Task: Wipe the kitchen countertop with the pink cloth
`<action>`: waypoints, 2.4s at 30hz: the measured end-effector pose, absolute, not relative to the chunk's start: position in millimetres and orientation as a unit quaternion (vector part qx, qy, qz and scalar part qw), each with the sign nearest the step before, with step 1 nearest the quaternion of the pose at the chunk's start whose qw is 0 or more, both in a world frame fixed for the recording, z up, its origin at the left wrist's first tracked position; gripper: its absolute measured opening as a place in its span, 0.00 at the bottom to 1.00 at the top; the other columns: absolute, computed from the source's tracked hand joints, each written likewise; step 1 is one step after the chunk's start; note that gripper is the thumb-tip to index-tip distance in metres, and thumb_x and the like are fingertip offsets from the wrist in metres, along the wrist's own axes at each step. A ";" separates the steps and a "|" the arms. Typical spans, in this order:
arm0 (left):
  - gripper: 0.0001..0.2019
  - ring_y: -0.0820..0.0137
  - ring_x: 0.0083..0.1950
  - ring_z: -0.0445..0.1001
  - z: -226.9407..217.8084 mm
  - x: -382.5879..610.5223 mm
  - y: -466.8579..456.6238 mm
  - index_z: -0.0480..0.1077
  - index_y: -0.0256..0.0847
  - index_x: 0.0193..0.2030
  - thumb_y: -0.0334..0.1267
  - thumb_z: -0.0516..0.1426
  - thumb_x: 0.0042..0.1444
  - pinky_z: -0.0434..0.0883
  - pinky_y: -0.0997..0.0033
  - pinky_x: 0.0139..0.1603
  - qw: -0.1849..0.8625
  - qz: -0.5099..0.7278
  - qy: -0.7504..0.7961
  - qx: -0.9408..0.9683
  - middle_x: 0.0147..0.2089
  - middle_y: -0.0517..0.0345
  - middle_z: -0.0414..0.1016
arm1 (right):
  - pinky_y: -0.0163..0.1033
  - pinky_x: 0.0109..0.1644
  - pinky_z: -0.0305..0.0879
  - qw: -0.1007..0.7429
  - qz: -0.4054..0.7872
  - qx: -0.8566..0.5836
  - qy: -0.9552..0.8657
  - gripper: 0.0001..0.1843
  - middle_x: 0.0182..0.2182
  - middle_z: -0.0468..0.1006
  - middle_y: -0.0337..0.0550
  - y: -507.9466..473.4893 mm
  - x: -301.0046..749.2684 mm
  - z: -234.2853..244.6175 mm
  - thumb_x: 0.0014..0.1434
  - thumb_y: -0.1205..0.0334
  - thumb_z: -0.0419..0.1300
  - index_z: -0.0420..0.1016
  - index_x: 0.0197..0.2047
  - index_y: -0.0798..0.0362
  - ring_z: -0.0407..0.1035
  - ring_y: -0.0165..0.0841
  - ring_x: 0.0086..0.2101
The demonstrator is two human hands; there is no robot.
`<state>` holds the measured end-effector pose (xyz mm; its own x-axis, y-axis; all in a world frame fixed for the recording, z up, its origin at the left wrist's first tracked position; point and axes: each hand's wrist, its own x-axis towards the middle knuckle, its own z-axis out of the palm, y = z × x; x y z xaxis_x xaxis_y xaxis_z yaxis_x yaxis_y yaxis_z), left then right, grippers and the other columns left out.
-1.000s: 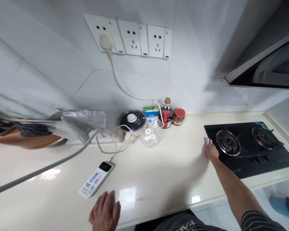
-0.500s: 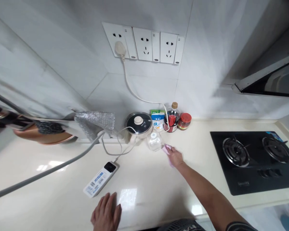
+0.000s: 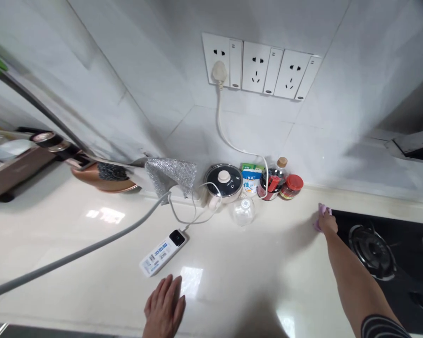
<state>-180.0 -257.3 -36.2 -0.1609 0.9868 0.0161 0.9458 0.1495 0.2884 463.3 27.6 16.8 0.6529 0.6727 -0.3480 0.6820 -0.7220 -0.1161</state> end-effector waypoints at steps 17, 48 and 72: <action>0.31 0.54 0.75 0.58 -54.3 -189.7 -262.6 0.57 0.47 0.74 0.45 0.51 0.64 0.55 0.48 0.72 0.027 0.136 0.712 0.689 0.72 0.44 0.64 | 0.46 0.53 0.70 0.058 -0.151 0.832 0.531 0.32 0.61 0.66 0.52 41.2 373.6 6.4 0.74 0.47 0.37 0.46 0.78 0.37 0.74 0.39 0.48; 0.26 0.55 0.74 0.59 -53.1 -181.8 -260.5 0.69 0.42 0.67 0.44 0.49 0.65 0.55 0.50 0.72 0.044 0.145 0.720 0.678 0.71 0.44 0.67 | 0.50 0.50 0.71 0.013 -0.143 0.909 0.392 0.35 0.59 0.68 0.54 -146.6 390.3 1.6 0.73 0.43 0.32 0.49 0.77 0.43 0.76 0.41 0.44; 0.25 0.54 0.76 0.55 -37.9 -188.0 -261.7 0.67 0.39 0.67 0.45 0.49 0.67 0.53 0.46 0.75 0.185 0.255 0.653 0.689 0.71 0.42 0.66 | 0.39 0.49 0.71 0.026 -0.168 0.777 0.606 0.32 0.57 0.73 0.48 -241.8 133.0 11.6 0.72 0.62 0.45 0.53 0.76 0.37 0.74 0.35 0.47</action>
<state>-188.0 -261.7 -37.9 0.0168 0.9938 0.1097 0.8049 -0.0785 0.5882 133.0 -241.8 11.6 0.2082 0.9331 -0.2931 0.9506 -0.2637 -0.1641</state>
